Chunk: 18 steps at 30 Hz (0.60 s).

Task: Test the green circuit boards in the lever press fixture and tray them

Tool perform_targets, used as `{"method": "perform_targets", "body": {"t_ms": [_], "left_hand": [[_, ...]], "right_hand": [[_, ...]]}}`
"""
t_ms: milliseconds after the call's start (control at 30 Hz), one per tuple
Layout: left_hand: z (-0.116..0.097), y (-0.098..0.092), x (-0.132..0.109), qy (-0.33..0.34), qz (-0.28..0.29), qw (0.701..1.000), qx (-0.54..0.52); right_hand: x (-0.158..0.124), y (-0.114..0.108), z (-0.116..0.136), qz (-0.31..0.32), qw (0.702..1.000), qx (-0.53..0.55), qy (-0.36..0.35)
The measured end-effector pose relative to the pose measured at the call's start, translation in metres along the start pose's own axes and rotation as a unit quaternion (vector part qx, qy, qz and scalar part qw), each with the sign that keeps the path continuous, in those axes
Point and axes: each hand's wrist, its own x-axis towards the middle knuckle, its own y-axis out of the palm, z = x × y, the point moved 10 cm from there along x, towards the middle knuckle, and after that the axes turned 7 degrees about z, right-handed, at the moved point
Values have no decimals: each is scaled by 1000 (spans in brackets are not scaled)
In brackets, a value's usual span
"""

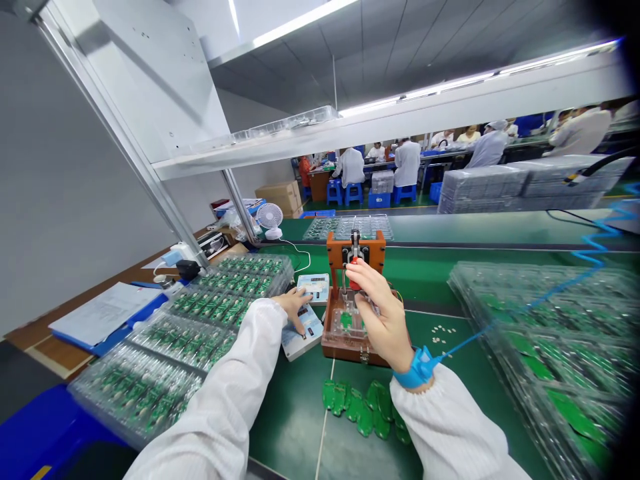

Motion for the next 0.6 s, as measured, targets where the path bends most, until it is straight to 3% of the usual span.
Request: {"method": "perform_targets", "body": {"t_ms": [433, 533, 600], "left_hand": [[3, 7, 5, -21, 29, 999, 8], [-9, -9, -16, -19, -23, 1000, -6], [-27, -23, -39, 3, -82, 997, -17]], "right_hand": [[0, 0, 3, -5, 1000, -2, 3], [0, 0, 2, -2, 1000, -1, 7], [0, 0, 1, 0, 1000, 0, 8]]}}
